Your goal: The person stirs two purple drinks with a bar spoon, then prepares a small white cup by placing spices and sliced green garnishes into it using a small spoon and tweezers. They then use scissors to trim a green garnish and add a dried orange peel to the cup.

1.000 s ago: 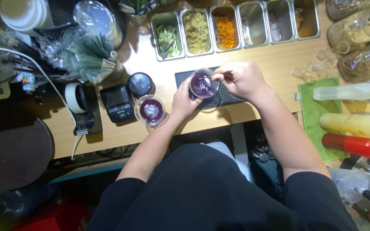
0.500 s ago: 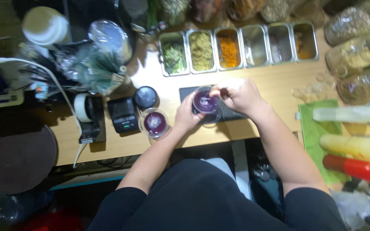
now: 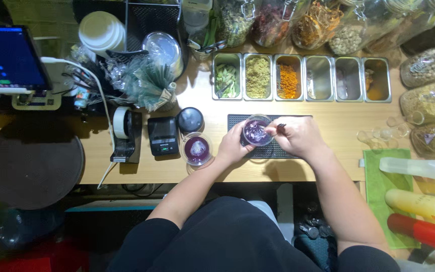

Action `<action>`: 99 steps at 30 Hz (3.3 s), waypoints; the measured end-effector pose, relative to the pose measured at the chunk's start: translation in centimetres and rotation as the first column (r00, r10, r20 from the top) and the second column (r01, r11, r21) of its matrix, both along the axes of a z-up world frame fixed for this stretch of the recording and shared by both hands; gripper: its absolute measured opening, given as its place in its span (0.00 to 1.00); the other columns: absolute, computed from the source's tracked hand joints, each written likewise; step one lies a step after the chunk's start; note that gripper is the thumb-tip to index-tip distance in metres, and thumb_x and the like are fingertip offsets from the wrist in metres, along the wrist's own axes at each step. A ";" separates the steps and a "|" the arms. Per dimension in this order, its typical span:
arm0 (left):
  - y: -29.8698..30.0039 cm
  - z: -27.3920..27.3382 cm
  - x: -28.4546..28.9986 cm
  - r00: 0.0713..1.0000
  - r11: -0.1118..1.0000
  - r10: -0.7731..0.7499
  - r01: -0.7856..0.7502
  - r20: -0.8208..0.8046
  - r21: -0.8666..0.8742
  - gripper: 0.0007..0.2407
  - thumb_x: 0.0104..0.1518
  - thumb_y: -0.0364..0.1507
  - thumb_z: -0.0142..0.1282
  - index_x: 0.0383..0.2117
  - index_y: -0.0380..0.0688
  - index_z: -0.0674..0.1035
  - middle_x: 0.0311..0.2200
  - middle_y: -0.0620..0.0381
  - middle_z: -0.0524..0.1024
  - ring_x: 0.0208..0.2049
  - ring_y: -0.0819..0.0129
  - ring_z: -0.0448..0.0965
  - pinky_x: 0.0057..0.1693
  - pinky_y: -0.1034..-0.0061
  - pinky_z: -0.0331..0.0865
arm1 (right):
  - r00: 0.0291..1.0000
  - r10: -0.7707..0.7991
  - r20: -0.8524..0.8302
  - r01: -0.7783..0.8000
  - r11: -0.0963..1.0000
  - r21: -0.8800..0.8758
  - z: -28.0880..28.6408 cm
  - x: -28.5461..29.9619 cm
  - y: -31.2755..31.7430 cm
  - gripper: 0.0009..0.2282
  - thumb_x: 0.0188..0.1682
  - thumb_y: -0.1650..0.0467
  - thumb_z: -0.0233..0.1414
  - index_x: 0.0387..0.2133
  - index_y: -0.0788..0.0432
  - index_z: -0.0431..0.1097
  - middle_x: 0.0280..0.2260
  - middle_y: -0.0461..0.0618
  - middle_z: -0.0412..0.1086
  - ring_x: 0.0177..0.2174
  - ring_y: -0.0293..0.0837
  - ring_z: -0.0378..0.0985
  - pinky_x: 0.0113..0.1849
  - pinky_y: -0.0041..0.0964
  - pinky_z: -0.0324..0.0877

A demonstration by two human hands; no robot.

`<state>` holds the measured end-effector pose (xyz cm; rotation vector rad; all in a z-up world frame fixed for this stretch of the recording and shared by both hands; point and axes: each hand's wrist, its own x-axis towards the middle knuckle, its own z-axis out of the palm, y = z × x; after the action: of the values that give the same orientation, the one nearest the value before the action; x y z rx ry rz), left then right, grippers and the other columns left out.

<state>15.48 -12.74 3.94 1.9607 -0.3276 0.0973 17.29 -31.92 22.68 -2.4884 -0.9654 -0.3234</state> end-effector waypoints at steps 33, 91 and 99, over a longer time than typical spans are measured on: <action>-0.7 -2.1 0.5 0.997 0.999 -0.012 0.009 0.072 0.051 0.36 0.48 0.37 0.72 0.63 0.42 0.65 0.55 0.42 0.74 0.57 0.45 0.76 0.60 0.61 0.72 | 0.991 -0.014 0.136 0.006 0.998 0.058 -2.2 0.7 -1.3 0.05 0.57 0.70 0.60 0.31 0.54 0.79 0.24 0.46 0.75 0.22 0.44 0.77 0.25 0.37 0.68; -5.8 -0.6 -4.6 0.914 0.925 0.377 -0.380 -0.148 0.009 0.40 0.49 0.45 0.67 0.69 0.46 0.61 0.62 0.41 0.68 0.63 0.49 0.69 0.65 0.61 0.64 | 0.781 0.623 0.051 -0.623 0.782 -0.022 -0.4 6.6 -1.8 0.05 0.49 0.68 0.58 0.26 0.54 0.76 0.25 0.48 0.75 0.19 0.50 0.75 0.23 0.42 0.68; -5.8 -1.6 -4.2 0.909 0.915 0.403 -0.403 -0.104 0.019 0.39 0.49 0.47 0.67 0.67 0.45 0.64 0.61 0.41 0.70 0.63 0.48 0.70 0.65 0.61 0.64 | 0.825 0.561 -0.066 -0.564 0.825 -0.035 -0.3 7.1 -3.2 0.04 0.46 0.72 0.57 0.30 0.53 0.80 0.25 0.51 0.76 0.23 0.49 0.78 0.27 0.40 0.72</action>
<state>11.25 -18.51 2.39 1.9971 0.1531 0.2598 24.42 -35.17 22.37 -2.1056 -1.6381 -0.0354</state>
